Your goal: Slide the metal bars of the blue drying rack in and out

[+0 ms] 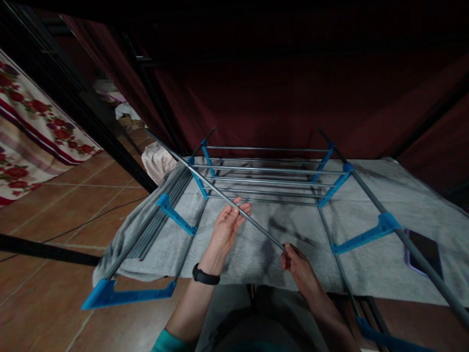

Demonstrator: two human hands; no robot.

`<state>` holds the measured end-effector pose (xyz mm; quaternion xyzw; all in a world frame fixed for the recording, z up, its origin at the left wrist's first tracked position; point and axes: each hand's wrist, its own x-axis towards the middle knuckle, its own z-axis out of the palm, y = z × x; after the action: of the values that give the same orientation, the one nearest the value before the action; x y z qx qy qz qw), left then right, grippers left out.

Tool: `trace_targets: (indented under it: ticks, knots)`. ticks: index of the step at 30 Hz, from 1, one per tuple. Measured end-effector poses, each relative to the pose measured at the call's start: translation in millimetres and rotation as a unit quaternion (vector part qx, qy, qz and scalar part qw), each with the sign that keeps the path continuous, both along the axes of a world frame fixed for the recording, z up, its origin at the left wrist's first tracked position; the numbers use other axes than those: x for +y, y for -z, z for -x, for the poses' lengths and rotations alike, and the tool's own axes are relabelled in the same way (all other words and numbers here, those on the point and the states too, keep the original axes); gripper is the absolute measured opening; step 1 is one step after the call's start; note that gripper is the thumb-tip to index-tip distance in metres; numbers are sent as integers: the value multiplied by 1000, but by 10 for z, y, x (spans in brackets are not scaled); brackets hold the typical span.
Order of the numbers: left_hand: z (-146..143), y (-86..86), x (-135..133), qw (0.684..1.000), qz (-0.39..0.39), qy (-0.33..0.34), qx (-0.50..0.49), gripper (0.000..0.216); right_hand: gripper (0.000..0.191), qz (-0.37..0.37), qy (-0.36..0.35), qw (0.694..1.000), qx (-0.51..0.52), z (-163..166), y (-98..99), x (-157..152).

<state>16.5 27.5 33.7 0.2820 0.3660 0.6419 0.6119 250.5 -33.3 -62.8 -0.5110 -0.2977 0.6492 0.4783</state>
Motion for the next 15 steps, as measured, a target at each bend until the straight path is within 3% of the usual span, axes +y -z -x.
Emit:
trace_targets:
  ticks: [15]
  knots:
    - [46,2,14,999,-30,-37,26,50,61,1,48,998,43,-1,16,0]
